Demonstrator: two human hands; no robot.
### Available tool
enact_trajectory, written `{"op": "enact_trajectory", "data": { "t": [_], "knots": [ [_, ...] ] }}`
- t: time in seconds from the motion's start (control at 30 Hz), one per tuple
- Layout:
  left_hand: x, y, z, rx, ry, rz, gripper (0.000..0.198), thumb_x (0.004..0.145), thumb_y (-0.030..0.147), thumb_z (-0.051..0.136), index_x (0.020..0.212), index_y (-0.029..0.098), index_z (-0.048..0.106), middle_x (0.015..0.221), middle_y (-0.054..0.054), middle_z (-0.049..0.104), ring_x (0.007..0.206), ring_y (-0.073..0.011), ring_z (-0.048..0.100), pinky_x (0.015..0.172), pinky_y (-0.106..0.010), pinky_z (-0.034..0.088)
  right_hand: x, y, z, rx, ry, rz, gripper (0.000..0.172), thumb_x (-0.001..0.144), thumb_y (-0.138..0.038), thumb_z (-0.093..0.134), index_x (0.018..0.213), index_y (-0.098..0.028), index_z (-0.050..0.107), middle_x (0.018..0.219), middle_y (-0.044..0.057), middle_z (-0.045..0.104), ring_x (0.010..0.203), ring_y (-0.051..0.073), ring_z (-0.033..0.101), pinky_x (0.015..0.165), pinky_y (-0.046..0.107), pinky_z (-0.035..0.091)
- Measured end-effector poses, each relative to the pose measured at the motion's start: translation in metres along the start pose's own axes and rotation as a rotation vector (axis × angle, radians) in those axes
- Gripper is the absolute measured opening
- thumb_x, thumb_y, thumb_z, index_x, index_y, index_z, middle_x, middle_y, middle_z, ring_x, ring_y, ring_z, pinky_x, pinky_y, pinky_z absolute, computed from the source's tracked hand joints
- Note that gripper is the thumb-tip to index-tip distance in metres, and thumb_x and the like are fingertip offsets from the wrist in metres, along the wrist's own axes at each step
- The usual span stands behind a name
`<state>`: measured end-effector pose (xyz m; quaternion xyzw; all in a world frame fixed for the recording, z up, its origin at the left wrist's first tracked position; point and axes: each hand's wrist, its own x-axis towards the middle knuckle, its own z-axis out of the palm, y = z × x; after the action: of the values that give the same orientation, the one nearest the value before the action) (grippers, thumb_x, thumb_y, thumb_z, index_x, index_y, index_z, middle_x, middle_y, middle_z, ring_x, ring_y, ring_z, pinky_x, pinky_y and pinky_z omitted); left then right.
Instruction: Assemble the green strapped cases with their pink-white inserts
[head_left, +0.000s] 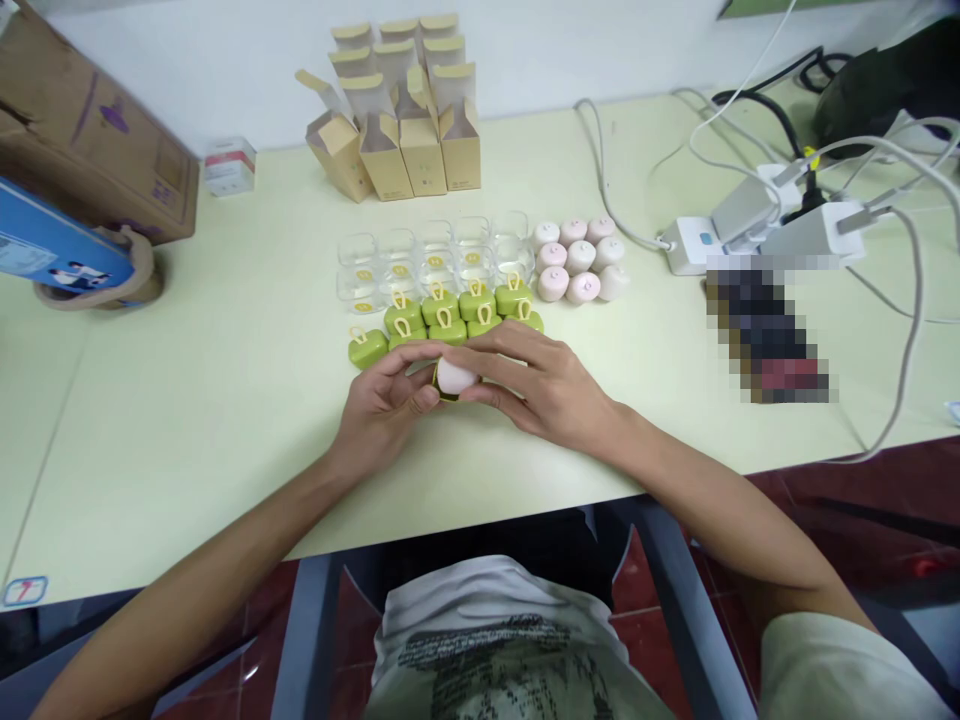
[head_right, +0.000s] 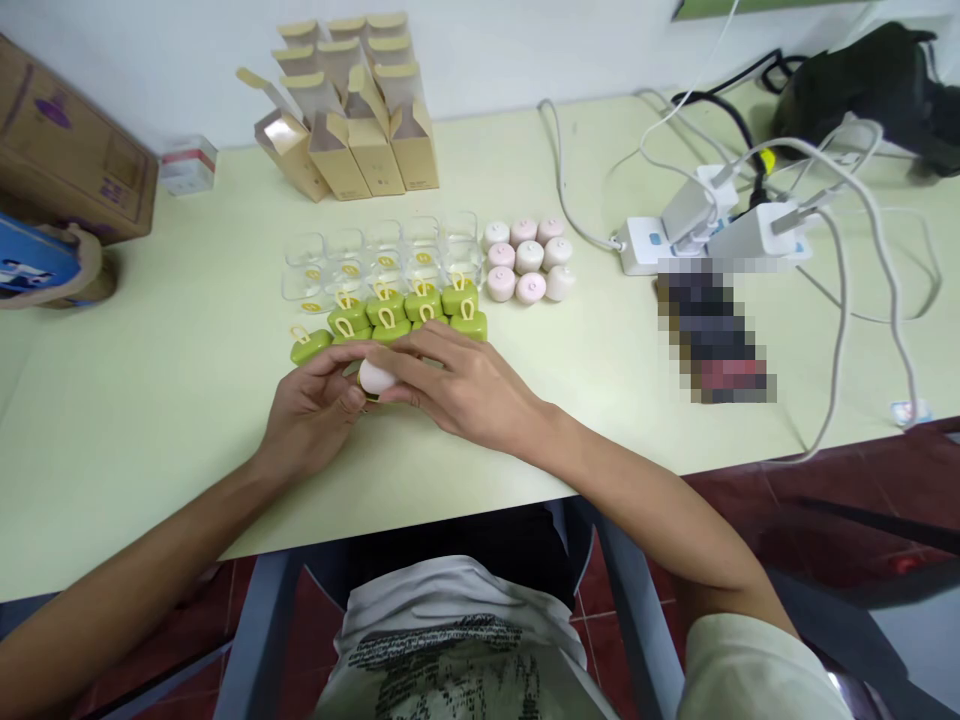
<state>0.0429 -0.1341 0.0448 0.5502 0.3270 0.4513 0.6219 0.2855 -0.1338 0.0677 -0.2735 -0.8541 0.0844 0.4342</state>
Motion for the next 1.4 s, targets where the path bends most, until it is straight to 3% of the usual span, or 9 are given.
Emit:
{"op": "enact_trajectory", "data": {
  "t": [0.23, 0.4, 0.6, 0.8, 1.0, 1.2, 1.3, 1.4],
  "knots": [
    [0.001, 0.003, 0.002, 0.049, -0.103, 0.115, 0.043, 0.100, 0.039, 0.085, 0.139, 0.027, 0.076, 0.143, -0.012, 0.073, 0.120, -0.0226, 0.077, 0.100, -0.033, 0.066, 0.001, -0.004, 0.002, -0.038, 0.023, 0.000, 0.027, 0.113, -0.034, 0.064, 0.138, -0.024, 0.070, 0.116, 0.011, 0.071, 0.103, 0.023, 0.069, 0.088, 0.040, 0.062],
    [0.005, 0.002, -0.001, 0.091, -0.040, 0.176, 0.033, 0.099, 0.032, 0.085, 0.131, 0.027, 0.080, 0.134, -0.009, 0.074, 0.113, -0.0195, 0.077, 0.095, -0.029, 0.067, 0.000, -0.010, 0.006, 0.043, 0.095, 0.054, 0.028, 0.108, -0.026, 0.070, 0.135, -0.022, 0.065, 0.121, 0.013, 0.073, 0.106, 0.027, 0.071, 0.089, 0.045, 0.065],
    [0.002, 0.009, 0.006, 0.106, -0.054, 0.209, 0.032, 0.101, 0.035, 0.082, 0.131, 0.026, 0.076, 0.127, -0.010, 0.072, 0.111, -0.0189, 0.074, 0.094, -0.029, 0.066, 0.000, -0.020, 0.006, 0.191, 0.119, 0.211, 0.031, 0.097, -0.011, 0.069, 0.126, -0.024, 0.067, 0.114, 0.007, 0.074, 0.074, 0.015, 0.068, 0.067, 0.031, 0.066],
    [0.004, 0.005, 0.008, 0.270, -0.036, 0.360, 0.038, 0.092, 0.029, 0.091, 0.128, 0.028, 0.079, 0.121, -0.008, 0.069, 0.114, -0.0203, 0.070, 0.096, -0.031, 0.062, 0.001, -0.028, 0.016, 0.002, 0.162, 0.176, 0.030, 0.093, -0.008, 0.066, 0.119, -0.023, 0.067, 0.106, 0.006, 0.078, 0.078, 0.017, 0.074, 0.073, 0.032, 0.068],
    [0.002, 0.001, 0.009, 0.362, -0.005, 0.380, 0.033, 0.096, 0.032, 0.088, 0.128, 0.027, 0.079, 0.125, -0.010, 0.070, 0.119, -0.0226, 0.069, 0.099, -0.035, 0.062, 0.002, -0.030, 0.020, -0.077, 0.220, 0.205, 0.021, 0.090, -0.010, 0.067, 0.106, -0.024, 0.066, 0.100, 0.005, 0.081, 0.077, 0.017, 0.076, 0.070, 0.031, 0.066],
    [0.002, 0.000, 0.014, 0.396, 0.026, 0.408, 0.031, 0.099, 0.034, 0.085, 0.128, 0.026, 0.078, 0.124, -0.011, 0.072, 0.123, -0.0245, 0.069, 0.100, -0.038, 0.062, 0.004, -0.033, 0.020, -0.103, 0.265, 0.189, 0.024, 0.084, -0.007, 0.068, 0.100, -0.025, 0.065, 0.092, 0.003, 0.080, 0.073, 0.019, 0.078, 0.064, 0.031, 0.064],
    [0.002, 0.000, 0.014, 0.383, 0.010, 0.399, 0.031, 0.099, 0.032, 0.085, 0.129, 0.026, 0.078, 0.125, -0.011, 0.070, 0.122, -0.0236, 0.068, 0.099, -0.036, 0.062, 0.004, -0.033, 0.020, -0.084, 0.277, 0.180, 0.024, 0.083, -0.006, 0.068, 0.096, -0.025, 0.062, 0.082, 0.001, 0.075, 0.079, 0.022, 0.080, 0.063, 0.031, 0.062],
    [0.003, -0.001, 0.012, 0.341, -0.026, 0.394, 0.034, 0.098, 0.031, 0.086, 0.130, 0.026, 0.077, 0.126, -0.011, 0.069, 0.122, -0.0229, 0.068, 0.098, -0.034, 0.062, 0.003, -0.029, 0.019, -0.039, 0.250, 0.155, 0.025, 0.085, -0.005, 0.069, 0.099, -0.024, 0.062, 0.089, 0.004, 0.075, 0.083, 0.022, 0.079, 0.065, 0.033, 0.062]
  ]
}}
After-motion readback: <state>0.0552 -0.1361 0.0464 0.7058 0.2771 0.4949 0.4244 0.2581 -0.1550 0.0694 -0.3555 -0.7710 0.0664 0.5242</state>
